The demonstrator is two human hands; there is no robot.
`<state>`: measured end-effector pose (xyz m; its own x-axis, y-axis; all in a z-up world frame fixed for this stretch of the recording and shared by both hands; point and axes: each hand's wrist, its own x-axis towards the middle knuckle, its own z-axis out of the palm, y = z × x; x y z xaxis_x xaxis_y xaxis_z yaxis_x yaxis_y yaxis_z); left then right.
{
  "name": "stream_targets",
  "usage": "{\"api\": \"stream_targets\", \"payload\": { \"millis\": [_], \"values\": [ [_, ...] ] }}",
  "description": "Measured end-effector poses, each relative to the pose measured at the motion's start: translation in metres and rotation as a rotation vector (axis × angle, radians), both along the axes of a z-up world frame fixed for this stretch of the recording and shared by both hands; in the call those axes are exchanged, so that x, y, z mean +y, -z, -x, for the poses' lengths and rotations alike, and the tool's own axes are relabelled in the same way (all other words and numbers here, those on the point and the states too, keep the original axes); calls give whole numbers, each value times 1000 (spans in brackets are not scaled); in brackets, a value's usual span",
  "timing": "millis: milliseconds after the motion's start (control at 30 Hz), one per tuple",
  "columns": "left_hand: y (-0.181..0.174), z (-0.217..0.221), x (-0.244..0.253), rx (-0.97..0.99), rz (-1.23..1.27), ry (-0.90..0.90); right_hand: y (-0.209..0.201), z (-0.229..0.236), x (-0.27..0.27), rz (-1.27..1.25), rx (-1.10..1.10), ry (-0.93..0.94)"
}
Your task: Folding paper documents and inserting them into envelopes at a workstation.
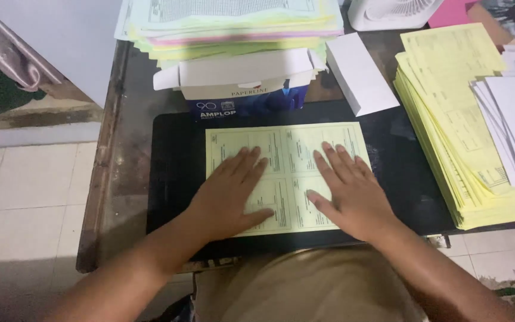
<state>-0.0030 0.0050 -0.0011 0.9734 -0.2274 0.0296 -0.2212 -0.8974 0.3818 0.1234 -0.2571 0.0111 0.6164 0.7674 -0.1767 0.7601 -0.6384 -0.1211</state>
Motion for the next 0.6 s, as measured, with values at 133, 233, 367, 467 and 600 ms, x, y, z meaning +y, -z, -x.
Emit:
{"api": "stream_targets", "payload": {
  "millis": [133, 233, 367, 467, 600],
  "values": [
    [-6, 12, 6, 34, -30, -2, 3, -2, -17, 18, -17, 23],
    [-5, 19, 6, -1, -53, -31, 0, 0, -26, 8, -29, 36],
    [-6, 25, 6, 29, -99, -96, -5, 0, -33, 56, 16, 108],
    [-8, 32, 6, 39, -115, -144, -5, -1, -41, 77, 6, 139],
    [-15, 37, 8, 62, -53, -184, -10, -7, -54, 196, -30, 199]
  ]
}}
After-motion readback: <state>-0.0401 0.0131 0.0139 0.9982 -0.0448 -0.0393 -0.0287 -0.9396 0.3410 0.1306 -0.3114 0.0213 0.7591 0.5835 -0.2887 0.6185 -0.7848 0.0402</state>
